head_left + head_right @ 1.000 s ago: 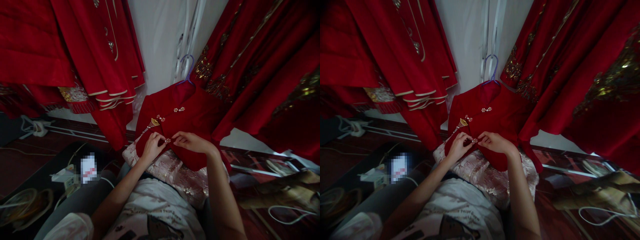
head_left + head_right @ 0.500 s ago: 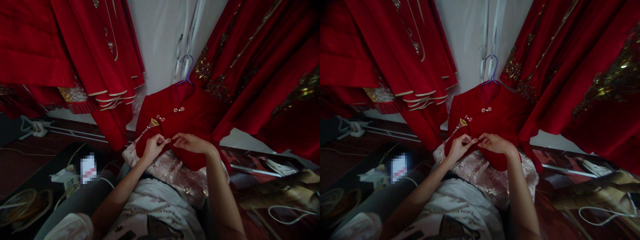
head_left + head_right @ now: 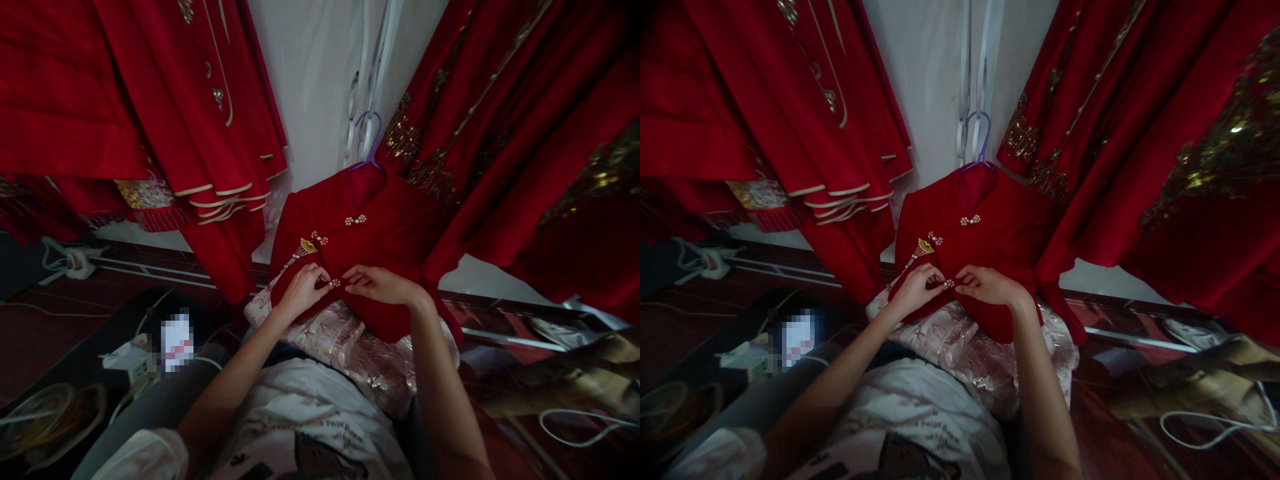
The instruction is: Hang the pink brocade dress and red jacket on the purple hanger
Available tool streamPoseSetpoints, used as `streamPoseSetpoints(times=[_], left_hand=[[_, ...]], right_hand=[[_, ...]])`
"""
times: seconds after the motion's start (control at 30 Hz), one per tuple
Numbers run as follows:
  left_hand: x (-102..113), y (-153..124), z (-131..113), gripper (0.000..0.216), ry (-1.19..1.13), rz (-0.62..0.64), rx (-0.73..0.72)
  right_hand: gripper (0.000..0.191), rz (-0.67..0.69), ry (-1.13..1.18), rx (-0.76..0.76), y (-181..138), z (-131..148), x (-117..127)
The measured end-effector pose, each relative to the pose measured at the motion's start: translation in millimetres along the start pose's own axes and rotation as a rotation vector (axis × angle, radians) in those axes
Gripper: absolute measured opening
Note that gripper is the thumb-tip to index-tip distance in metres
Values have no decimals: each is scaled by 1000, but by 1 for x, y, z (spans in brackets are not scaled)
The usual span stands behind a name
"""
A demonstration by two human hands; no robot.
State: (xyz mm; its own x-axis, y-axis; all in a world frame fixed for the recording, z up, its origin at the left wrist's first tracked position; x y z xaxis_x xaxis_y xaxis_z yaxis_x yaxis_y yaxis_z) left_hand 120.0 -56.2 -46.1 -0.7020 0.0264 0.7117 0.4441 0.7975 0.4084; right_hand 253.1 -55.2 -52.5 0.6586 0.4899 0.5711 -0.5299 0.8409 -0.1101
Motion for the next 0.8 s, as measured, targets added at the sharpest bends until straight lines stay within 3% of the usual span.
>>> streamPoseSetpoints(times=[0.23,0.43,0.5,0.67,0.8], left_hand=[[-6,-1,5,5,-60,-55,13],[-11,-3,9,5,-231,-41,77],[-1,3,10,13,-191,-72,64],[59,38,8,35,168,-287,-57],[68,67,3,26,363,-155,-220]], right_hand=[[33,-83,-50,7,14,-9,1],[34,-29,-25,0,13,-12,-3],[34,-4,-11,-14,11,-12,-4],[35,-12,20,-22,2,-9,6],[33,-37,44,-22,-4,-10,15]])
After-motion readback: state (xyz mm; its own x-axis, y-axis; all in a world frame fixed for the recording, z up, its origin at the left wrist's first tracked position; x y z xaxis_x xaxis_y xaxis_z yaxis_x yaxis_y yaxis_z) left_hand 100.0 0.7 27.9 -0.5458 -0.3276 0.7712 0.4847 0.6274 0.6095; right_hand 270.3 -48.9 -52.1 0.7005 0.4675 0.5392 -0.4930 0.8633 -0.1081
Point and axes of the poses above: each hand's wrist, its own y-axis towards the middle knuckle, its own x-axis out of the back of the hand, z = x × y, the point moved 10 cm from there along y, towards the middle knuckle, and after that the axes turned 3 degrees about z, right-handed, at the moved point
